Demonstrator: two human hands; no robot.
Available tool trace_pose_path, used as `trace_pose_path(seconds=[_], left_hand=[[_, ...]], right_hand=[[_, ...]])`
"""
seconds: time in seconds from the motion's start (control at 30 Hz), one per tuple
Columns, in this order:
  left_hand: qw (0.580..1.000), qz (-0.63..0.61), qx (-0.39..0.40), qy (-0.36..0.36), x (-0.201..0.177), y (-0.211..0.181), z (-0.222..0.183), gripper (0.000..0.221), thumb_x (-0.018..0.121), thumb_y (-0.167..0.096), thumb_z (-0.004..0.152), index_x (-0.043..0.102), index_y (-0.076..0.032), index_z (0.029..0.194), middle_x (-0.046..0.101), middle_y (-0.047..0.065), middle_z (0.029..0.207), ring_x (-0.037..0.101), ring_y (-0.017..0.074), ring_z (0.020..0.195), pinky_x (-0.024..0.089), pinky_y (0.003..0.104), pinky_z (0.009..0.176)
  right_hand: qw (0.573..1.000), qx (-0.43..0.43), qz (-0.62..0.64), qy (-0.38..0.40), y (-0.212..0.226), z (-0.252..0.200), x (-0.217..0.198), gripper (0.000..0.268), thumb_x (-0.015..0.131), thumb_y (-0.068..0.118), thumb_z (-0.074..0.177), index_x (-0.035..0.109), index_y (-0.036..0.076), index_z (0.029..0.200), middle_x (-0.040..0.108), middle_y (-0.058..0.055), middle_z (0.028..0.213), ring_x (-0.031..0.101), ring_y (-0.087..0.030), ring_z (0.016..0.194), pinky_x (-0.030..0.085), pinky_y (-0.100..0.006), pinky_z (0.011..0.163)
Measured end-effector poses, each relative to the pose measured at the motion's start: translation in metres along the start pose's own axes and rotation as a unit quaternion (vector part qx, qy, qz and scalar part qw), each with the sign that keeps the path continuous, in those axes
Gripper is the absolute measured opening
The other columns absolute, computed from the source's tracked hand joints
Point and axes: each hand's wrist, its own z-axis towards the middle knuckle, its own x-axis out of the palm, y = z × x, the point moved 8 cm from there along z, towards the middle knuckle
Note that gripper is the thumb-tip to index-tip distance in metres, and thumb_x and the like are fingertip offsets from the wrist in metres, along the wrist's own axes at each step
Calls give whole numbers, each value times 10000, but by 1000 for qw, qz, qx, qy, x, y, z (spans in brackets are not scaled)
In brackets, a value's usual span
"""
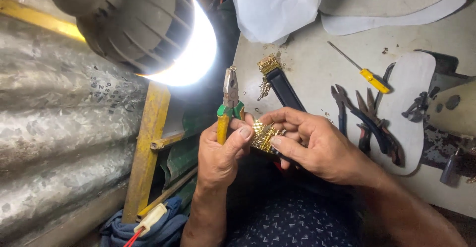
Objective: Attaching gold-colored decorative links to a black leather belt using pliers at a repair bench.
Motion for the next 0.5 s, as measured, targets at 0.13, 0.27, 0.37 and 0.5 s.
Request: trace_pose_path(seconds=[0.13, 0.27, 0.37, 0.5], left_hand=[[1000, 7, 5, 1, -4, 1, -2, 181, 750, -235, 888, 676, -73, 851, 688, 87, 963, 535, 105, 635, 423, 207, 492], [998, 62, 7, -20, -10, 2, -3, 177, 752, -252, 886, 703, -85, 853, 740, 73, 965, 569, 88, 637, 472, 214, 515], [998, 63, 2, -25, -13, 5, -3, 171, 758, -252, 882, 704, -94, 846, 742, 65, 956, 557, 77, 629, 467, 212, 518], [999, 40, -2, -3, -12, 6, -4, 133, 757, -218, 895, 706, -98, 867, 725, 58, 968, 525, 65, 606, 449, 210, 520]], right_hand=[[999, 37, 16, -13, -13, 3, -1, 330, 647, 153, 915, 670, 50, 1228, 739, -105, 903, 669, -148, 540, 564, -229, 494], [999, 49, -15, -5, -13, 2, 1, 245, 654, 149, 921, 708, 56, 1142, 722, -66, 847, 684, -146, 551, 561, -240, 500], [1000, 17, 1, 14, -14, 4, 5, 287, 631, 128, 929, 657, 40, 1201, 724, -81, 913, 662, -130, 613, 595, -246, 540], [1000, 4, 1, 26, -8, 4, 10, 356, 593, 111, 926, 594, 44, 1276, 735, -92, 967, 662, -125, 738, 629, -263, 586]])
